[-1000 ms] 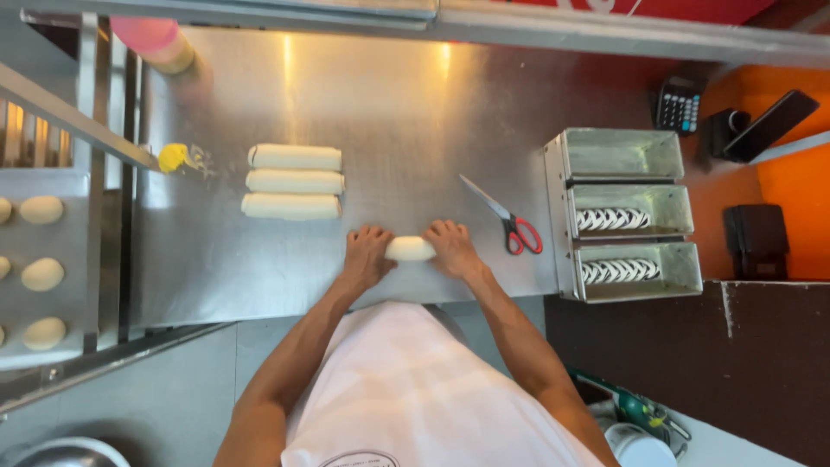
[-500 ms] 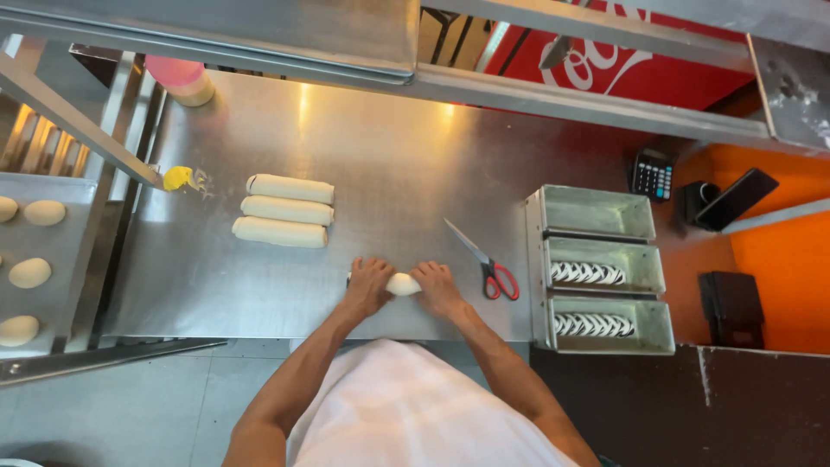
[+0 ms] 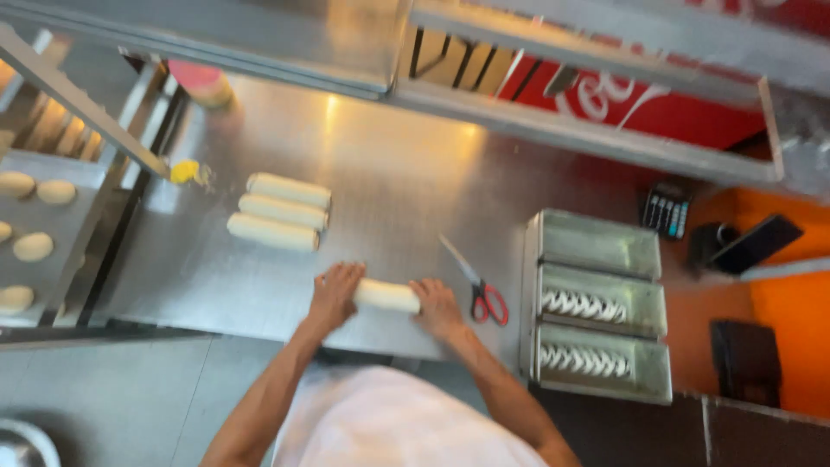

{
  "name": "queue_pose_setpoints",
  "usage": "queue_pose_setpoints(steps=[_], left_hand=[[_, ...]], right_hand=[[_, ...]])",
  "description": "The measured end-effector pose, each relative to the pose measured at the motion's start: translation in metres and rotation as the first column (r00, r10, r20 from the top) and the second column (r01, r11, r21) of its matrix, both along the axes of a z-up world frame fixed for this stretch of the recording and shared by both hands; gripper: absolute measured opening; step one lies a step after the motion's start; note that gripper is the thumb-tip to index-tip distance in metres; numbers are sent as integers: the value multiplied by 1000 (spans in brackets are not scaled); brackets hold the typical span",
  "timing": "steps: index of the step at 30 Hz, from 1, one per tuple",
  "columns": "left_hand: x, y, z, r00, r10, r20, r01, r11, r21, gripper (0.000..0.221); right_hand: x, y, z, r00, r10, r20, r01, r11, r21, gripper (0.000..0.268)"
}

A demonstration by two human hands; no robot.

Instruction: Rolling dough into cylinders, making decorative cuts with scissors, and placing them into loaf pans.

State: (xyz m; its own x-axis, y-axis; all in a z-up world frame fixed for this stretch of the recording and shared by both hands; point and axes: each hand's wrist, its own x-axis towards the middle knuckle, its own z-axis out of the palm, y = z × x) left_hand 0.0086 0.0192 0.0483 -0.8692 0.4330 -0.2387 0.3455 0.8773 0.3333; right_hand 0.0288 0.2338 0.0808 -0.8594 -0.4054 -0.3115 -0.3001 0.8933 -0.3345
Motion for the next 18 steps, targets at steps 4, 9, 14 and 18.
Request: queue_pose_setpoints(steps=[4, 9, 14, 18], left_hand=[[-1, -17, -44, 997, 29, 72, -35, 995, 91, 53], [-13, -27, 24, 990, -40, 135, 40, 999, 3, 93], [-15, -31, 16, 998, -63, 26, 64, 995, -72, 61], [-10, -12, 4, 994, -93, 53, 97, 993, -61, 82]], right_hand=[[22, 14, -24, 987, -77, -144, 65, 994, -88, 40], [28, 69, -13, 915, -274, -296, 228, 956, -183, 72], [58, 106, -53, 751, -651, -111, 658, 723, 208, 35], [46, 92, -28, 786, -600, -146, 617, 748, 244, 30]])
